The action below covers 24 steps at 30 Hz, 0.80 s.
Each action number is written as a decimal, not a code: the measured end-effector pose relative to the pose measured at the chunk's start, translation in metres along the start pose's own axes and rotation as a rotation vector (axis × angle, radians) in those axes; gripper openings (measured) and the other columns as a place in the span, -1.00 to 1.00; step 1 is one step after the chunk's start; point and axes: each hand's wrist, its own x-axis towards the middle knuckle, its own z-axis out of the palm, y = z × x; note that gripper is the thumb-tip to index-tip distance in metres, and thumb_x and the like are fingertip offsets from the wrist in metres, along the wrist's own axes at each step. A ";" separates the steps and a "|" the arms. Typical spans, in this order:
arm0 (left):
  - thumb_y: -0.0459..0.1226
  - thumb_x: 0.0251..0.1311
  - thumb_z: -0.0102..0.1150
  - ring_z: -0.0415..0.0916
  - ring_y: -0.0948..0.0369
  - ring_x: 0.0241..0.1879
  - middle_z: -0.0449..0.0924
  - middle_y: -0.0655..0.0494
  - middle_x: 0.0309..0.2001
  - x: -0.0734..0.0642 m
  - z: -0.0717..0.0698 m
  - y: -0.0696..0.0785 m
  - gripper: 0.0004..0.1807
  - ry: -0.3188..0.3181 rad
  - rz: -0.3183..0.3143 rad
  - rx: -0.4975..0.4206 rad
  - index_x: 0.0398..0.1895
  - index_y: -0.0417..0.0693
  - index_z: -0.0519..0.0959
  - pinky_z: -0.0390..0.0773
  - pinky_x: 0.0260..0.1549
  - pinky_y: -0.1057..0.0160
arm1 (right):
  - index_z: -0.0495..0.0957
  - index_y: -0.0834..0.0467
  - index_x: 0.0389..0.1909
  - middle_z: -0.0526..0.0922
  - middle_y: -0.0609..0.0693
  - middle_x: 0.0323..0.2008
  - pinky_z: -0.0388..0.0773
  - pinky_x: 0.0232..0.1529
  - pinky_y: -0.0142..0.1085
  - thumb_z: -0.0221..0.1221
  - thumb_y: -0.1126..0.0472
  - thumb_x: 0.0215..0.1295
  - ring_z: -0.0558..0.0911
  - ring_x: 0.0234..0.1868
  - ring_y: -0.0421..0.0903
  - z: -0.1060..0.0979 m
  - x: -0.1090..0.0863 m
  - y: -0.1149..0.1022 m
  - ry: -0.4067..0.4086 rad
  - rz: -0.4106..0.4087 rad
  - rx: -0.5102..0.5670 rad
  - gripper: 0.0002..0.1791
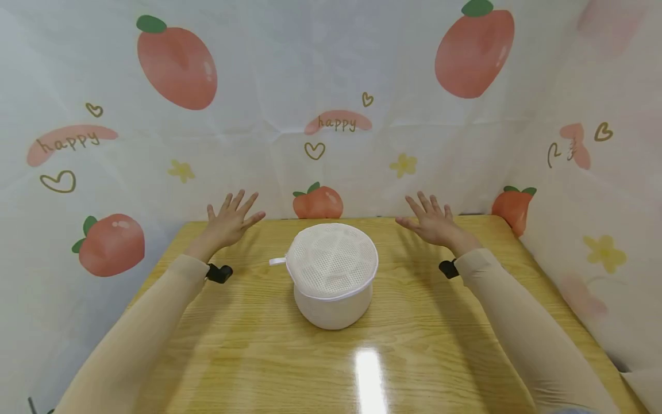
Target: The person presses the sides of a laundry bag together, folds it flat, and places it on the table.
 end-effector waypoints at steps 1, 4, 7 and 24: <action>0.37 0.53 -0.39 -0.43 -0.28 0.63 -0.36 -0.19 0.69 0.000 0.000 0.000 -0.10 0.003 0.001 -0.002 0.73 0.15 -0.16 -0.46 0.32 -0.61 | -0.28 0.13 0.70 -0.42 0.36 0.64 -0.51 0.38 0.51 -0.18 -0.37 0.61 -0.42 0.58 0.48 0.000 -0.001 -0.001 0.000 -0.002 -0.002 -0.03; 0.34 0.55 -0.36 -0.42 -0.29 0.63 -0.35 -0.19 0.69 -0.002 -0.002 0.002 -0.12 0.006 0.012 -0.009 0.73 0.12 -0.14 -0.45 0.32 -0.62 | -0.29 0.12 0.70 -0.41 0.35 0.64 -0.50 0.39 0.50 -0.17 -0.35 0.62 -0.41 0.58 0.48 -0.001 -0.002 -0.002 0.001 -0.012 0.005 -0.04; 0.34 0.55 -0.36 -0.42 -0.29 0.63 -0.35 -0.19 0.69 -0.003 -0.004 0.003 -0.12 0.007 0.027 -0.012 0.73 0.11 -0.14 -0.43 0.32 -0.62 | -0.30 0.11 0.70 -0.42 0.34 0.64 -0.51 0.40 0.48 -0.17 -0.33 0.63 -0.42 0.59 0.47 -0.002 -0.005 -0.004 0.000 -0.025 0.019 -0.06; 0.34 0.55 -0.35 -0.48 -0.20 0.65 -0.38 -0.11 0.70 -0.017 -0.006 0.016 -0.14 0.006 0.109 -0.077 0.73 0.22 -0.17 -0.47 0.34 -0.59 | -0.26 0.08 0.71 -0.44 0.22 0.67 -0.55 0.45 0.41 -0.10 -0.22 0.66 -0.48 0.61 0.36 -0.001 -0.021 -0.029 -0.013 -0.142 0.116 -0.12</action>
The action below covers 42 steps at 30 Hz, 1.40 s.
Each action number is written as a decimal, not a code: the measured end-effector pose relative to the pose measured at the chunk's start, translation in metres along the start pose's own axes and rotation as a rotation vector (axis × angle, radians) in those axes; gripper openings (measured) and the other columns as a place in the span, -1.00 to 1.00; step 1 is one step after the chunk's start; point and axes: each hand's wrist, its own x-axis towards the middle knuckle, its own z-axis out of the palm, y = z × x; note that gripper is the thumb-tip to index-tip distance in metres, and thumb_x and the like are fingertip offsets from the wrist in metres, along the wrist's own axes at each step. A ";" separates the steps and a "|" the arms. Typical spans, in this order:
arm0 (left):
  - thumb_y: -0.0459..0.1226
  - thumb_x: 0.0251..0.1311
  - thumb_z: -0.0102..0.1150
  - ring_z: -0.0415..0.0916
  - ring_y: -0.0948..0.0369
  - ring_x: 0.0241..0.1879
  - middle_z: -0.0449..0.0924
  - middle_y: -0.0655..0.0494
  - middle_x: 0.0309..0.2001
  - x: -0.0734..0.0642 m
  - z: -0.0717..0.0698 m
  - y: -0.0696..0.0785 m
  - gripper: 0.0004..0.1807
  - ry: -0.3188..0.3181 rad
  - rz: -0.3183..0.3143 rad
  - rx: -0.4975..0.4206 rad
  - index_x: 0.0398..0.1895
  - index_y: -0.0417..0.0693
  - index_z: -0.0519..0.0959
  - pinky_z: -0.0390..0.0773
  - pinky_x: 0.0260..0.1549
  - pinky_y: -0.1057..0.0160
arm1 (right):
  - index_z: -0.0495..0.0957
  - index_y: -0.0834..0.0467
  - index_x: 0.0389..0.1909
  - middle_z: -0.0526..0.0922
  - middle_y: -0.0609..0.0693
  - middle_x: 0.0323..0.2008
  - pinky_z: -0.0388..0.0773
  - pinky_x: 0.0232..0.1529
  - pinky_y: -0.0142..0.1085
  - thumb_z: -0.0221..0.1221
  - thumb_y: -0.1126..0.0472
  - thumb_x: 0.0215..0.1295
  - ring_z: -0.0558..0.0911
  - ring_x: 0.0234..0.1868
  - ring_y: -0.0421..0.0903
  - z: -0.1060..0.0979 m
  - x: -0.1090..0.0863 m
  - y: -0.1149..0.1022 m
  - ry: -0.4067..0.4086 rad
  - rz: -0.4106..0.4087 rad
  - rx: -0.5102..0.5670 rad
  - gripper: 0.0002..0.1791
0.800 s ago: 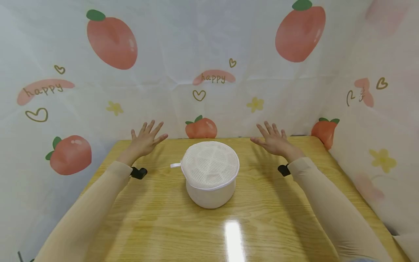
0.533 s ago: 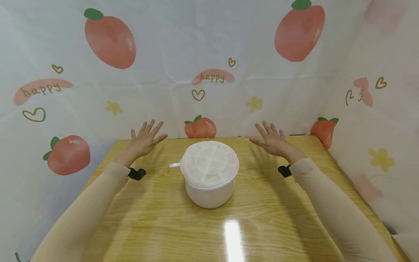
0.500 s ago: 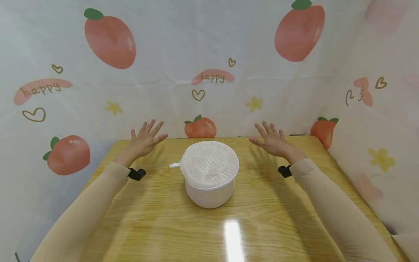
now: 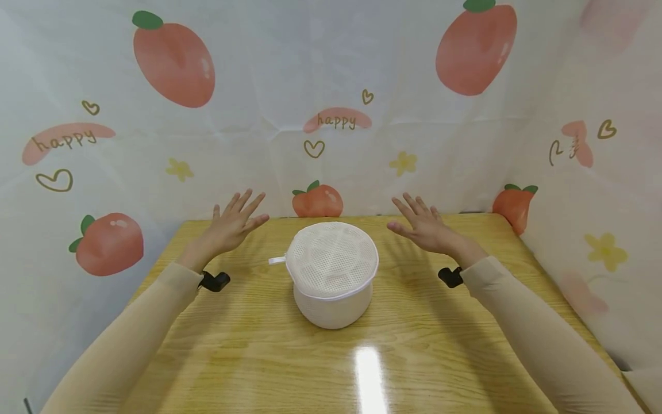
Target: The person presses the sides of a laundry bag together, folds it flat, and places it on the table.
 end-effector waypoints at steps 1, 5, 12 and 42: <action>0.33 0.55 -0.34 -0.47 -0.19 0.65 -0.37 -0.10 0.70 -0.001 0.000 0.001 -0.15 0.004 0.005 0.000 0.73 0.22 -0.17 -0.46 0.34 -0.59 | -0.26 0.07 0.71 -0.43 0.22 0.67 -0.54 0.45 0.40 -0.09 -0.21 0.66 -0.47 0.61 0.35 0.000 -0.001 -0.001 0.001 -0.004 0.002 -0.12; 0.34 0.55 -0.36 -0.45 -0.18 0.65 -0.34 -0.10 0.70 -0.003 -0.001 0.004 -0.16 0.013 0.034 -0.004 0.73 0.24 -0.17 -0.42 0.35 -0.59 | -0.25 0.06 0.71 -0.42 0.22 0.67 -0.54 0.45 0.41 -0.08 -0.18 0.66 -0.47 0.62 0.34 0.000 -0.004 -0.006 0.003 -0.026 0.029 -0.14; 0.32 0.56 -0.33 -0.45 -0.13 0.66 -0.34 -0.06 0.71 -0.011 -0.002 0.010 -0.17 0.017 0.066 -0.023 0.73 0.25 -0.15 -0.42 0.37 -0.57 | -0.28 -0.02 0.72 -0.40 0.18 0.68 -0.49 0.44 0.44 -0.07 -0.14 0.68 -0.46 0.63 0.30 0.002 -0.009 -0.011 -0.018 -0.068 0.091 -0.16; 0.37 0.52 -0.34 -0.34 -0.14 0.66 -0.28 0.01 0.71 -0.025 -0.011 0.041 -0.16 0.036 0.225 -0.053 0.73 0.31 -0.13 -0.30 0.42 -0.52 | -0.26 -0.18 0.71 -0.37 0.03 0.69 -0.18 0.40 0.53 -0.06 -0.04 0.69 -0.36 0.66 0.23 -0.003 -0.020 -0.030 -0.023 -0.174 0.188 -0.21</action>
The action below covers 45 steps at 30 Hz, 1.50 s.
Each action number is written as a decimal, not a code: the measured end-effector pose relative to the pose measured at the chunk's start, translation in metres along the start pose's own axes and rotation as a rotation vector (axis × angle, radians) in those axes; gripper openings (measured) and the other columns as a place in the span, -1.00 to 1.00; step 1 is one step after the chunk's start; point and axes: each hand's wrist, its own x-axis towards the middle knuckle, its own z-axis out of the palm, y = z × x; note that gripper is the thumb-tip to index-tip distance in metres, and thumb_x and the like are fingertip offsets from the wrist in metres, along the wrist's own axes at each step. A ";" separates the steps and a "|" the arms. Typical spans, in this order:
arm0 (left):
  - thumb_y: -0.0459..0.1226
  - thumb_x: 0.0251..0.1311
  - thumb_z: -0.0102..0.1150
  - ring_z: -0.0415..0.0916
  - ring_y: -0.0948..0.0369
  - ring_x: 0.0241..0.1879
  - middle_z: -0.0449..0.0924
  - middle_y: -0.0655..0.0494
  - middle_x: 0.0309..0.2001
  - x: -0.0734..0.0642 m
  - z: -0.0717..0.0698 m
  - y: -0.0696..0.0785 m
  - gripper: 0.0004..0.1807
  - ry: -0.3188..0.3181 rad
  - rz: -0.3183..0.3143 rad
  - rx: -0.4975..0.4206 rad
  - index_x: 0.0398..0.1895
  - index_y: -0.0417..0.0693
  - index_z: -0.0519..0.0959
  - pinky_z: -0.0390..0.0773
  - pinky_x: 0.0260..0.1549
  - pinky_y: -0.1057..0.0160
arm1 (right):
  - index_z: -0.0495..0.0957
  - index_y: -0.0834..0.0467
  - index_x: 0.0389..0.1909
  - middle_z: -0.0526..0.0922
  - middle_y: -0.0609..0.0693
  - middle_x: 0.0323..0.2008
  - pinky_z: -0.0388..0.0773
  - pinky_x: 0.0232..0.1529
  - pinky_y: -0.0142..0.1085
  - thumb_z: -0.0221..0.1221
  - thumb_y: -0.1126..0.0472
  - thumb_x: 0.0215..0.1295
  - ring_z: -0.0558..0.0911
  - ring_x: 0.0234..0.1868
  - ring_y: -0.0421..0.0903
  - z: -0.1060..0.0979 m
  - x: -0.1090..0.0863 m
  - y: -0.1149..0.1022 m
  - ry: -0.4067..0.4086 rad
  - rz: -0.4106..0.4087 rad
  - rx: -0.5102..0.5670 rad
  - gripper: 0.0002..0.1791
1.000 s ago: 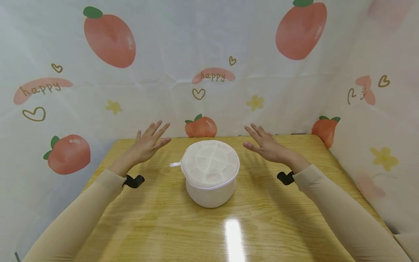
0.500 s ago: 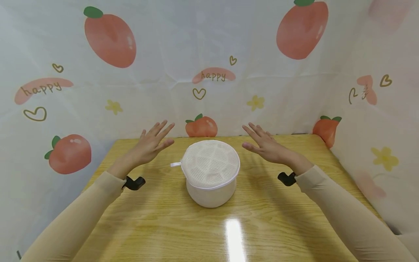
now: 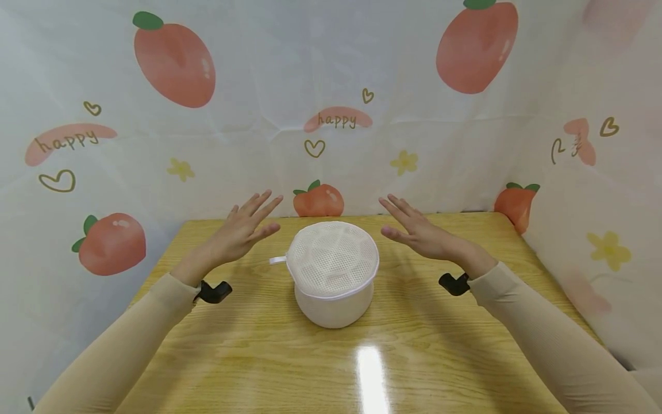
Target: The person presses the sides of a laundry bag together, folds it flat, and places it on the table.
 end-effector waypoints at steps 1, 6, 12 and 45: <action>0.37 0.52 -0.34 -0.34 -0.14 0.66 -0.27 0.01 0.71 0.000 0.000 0.001 -0.16 0.003 0.007 0.004 0.73 0.31 -0.13 -0.30 0.43 -0.51 | -0.27 -0.20 0.71 -0.38 0.02 0.69 -0.17 0.40 0.53 -0.05 -0.04 0.69 -0.37 0.66 0.22 0.000 0.000 0.000 -0.004 -0.001 0.003 -0.21; 0.35 0.52 -0.33 -0.36 -0.10 0.67 -0.24 -0.02 0.70 -0.001 -0.001 0.007 -0.15 0.013 0.043 0.012 0.73 0.25 -0.10 -0.35 0.48 -0.41 | -0.27 -0.23 0.71 -0.38 -0.01 0.69 -0.17 0.41 0.52 -0.03 -0.04 0.68 -0.37 0.66 0.19 0.002 -0.002 -0.004 -0.017 -0.010 0.028 -0.20; 0.38 0.51 -0.36 -0.37 -0.06 0.67 -0.26 0.04 0.71 -0.001 0.001 0.012 -0.12 0.008 0.062 -0.008 0.73 0.20 -0.07 -0.35 0.49 -0.39 | -0.27 -0.19 0.71 -0.37 -0.01 0.69 -0.15 0.42 0.50 -0.03 -0.02 0.68 -0.35 0.67 0.18 0.005 -0.001 -0.010 -0.034 -0.041 0.050 -0.20; 0.49 0.39 -0.54 -0.36 -0.02 0.67 -0.28 0.10 0.71 -0.005 0.011 0.032 0.00 -0.022 0.174 -0.034 0.73 0.15 -0.07 -0.29 0.51 -0.35 | -0.24 -0.23 0.71 -0.35 -0.09 0.69 -0.10 0.45 0.46 0.01 -0.04 0.66 -0.31 0.67 0.12 0.019 0.003 -0.029 -0.085 -0.100 0.057 -0.18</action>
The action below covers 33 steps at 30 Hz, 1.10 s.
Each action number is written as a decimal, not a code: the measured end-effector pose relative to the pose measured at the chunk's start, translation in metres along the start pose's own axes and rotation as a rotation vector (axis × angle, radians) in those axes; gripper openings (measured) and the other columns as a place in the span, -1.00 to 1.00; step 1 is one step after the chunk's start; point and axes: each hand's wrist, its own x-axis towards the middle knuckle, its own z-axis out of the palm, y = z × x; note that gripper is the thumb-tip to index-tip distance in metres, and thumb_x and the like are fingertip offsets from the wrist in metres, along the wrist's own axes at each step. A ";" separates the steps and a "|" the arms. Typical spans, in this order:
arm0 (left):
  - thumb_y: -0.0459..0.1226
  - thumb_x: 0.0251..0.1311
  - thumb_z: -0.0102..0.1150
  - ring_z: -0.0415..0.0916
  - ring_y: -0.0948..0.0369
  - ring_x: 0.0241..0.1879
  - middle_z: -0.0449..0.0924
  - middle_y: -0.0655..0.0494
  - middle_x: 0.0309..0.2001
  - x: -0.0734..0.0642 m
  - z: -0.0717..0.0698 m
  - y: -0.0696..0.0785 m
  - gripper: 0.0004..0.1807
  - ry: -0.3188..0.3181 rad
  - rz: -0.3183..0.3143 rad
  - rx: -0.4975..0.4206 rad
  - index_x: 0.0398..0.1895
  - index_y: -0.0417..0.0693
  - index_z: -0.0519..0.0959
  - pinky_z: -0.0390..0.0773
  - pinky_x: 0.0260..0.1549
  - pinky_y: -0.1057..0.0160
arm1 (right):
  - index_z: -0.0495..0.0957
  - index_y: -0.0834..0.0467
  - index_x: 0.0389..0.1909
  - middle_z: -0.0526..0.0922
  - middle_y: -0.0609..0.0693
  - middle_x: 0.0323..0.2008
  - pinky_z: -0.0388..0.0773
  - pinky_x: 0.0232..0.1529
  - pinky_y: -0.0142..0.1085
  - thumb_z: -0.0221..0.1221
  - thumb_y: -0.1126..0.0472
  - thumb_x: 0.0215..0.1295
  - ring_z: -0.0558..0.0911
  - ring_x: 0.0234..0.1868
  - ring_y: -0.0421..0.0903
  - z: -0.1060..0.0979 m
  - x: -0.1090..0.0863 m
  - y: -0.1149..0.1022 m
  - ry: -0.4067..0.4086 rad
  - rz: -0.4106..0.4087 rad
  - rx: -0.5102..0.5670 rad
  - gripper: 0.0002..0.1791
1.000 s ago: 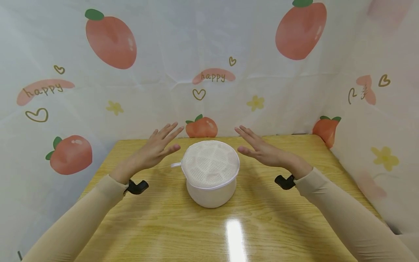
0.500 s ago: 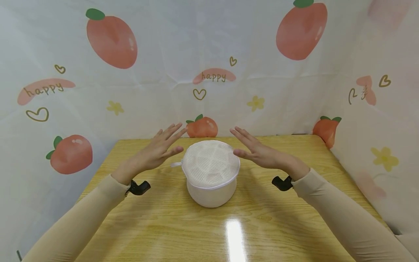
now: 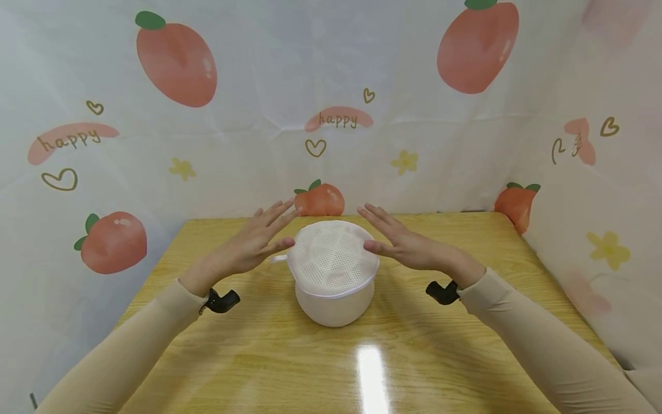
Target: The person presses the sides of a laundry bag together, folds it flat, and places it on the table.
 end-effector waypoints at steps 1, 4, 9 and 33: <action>0.48 0.39 -0.53 -0.36 -0.01 0.67 -0.27 0.08 0.71 0.000 0.001 0.001 0.00 -0.004 0.000 -0.001 0.73 0.16 -0.07 -0.29 0.51 -0.35 | -0.24 -0.24 0.71 -0.35 -0.10 0.69 -0.10 0.45 0.46 0.01 -0.05 0.66 -0.30 0.67 0.12 0.001 0.000 0.000 -0.001 0.000 0.002 -0.18; 0.47 0.40 -0.51 -0.35 -0.03 0.67 -0.21 0.02 0.70 -0.001 0.003 0.003 -0.03 -0.009 0.007 0.001 0.73 0.21 -0.07 -0.27 0.50 -0.37 | -0.24 -0.24 0.71 -0.35 -0.10 0.69 -0.08 0.44 0.47 0.02 -0.05 0.66 -0.30 0.67 0.13 0.003 0.001 -0.001 -0.004 -0.005 0.007 -0.18; 0.42 0.46 -0.43 -0.35 0.01 0.67 -0.18 0.04 0.70 -0.001 0.008 0.005 -0.11 -0.009 0.022 0.000 0.72 0.26 -0.06 -0.25 0.50 -0.39 | -0.24 -0.23 0.71 -0.36 -0.11 0.69 -0.07 0.43 0.47 0.01 -0.06 0.66 -0.30 0.67 0.14 0.007 0.001 -0.002 -0.008 -0.007 0.021 -0.18; 0.25 0.63 -0.44 -0.30 0.08 0.66 -0.18 0.24 0.69 0.001 0.014 0.007 -0.27 -0.060 -0.020 -0.515 0.72 0.26 -0.10 -0.13 0.50 -0.34 | -0.23 -0.10 0.72 -0.32 0.01 0.69 -0.12 0.42 0.51 -0.04 -0.04 0.68 -0.32 0.67 0.19 0.017 0.001 0.002 -0.001 -0.033 0.067 -0.21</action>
